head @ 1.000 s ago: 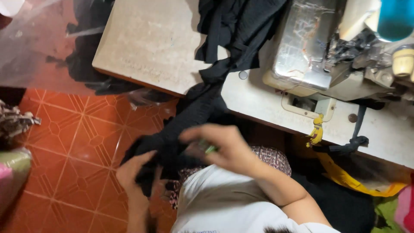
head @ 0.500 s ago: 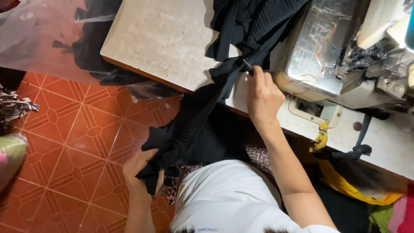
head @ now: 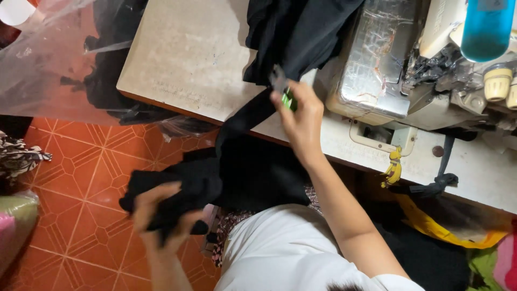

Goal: The person uses scissors to trim the edges of a black fabric garment. They then place the garment on a sewing machine and begin to sew the fabric.

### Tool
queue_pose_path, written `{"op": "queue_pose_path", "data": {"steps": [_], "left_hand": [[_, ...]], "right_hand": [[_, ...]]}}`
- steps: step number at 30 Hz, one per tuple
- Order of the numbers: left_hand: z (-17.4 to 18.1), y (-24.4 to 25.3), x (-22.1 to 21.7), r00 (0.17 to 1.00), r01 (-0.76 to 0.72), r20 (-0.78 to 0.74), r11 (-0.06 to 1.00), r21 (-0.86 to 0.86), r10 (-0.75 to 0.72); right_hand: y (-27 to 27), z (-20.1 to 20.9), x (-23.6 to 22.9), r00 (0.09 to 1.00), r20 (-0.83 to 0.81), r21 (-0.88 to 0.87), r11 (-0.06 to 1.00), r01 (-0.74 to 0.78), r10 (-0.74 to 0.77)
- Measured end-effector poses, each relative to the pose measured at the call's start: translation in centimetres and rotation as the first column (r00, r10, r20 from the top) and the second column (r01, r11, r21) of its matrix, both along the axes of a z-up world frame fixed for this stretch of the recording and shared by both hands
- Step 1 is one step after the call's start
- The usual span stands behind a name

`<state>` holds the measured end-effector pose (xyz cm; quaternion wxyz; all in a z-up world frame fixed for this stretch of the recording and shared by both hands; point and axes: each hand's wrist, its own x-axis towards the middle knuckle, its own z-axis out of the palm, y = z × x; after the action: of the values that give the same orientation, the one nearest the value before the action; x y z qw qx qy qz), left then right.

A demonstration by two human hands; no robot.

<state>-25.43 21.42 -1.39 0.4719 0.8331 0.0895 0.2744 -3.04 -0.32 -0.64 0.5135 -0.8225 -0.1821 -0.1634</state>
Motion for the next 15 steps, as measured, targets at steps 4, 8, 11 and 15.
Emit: {"op": "queue_pose_path", "data": {"steps": [4, 8, 11, 15], "left_hand": [[0.5, -3.9, 3.9, 0.987, 0.137, -0.136, 0.884, 0.446, -0.084], [2.4, -4.8, 4.1, 0.927, 0.373, -0.078, 0.878, 0.301, -0.367], [2.8, -4.5, 2.8, 0.949, 0.314, -0.081, 0.928, 0.199, -0.304], [2.7, -4.1, 1.1, 0.952, 0.304, -0.045, 0.928, 0.214, -0.302]], "right_hand": [[-0.5, 3.8, -9.2, 0.914, -0.165, 0.057, 0.929, -0.365, 0.370], [-3.0, 6.7, -11.2, 0.697, -0.213, 0.072, 0.723, -0.688, 0.685], [-5.7, 3.6, -9.1, 0.893, -0.150, -0.164, 0.880, -0.446, 0.424], [-6.6, 0.2, -4.7, 0.949, 0.311, -0.622, 0.766, 0.161, 0.053]]}}
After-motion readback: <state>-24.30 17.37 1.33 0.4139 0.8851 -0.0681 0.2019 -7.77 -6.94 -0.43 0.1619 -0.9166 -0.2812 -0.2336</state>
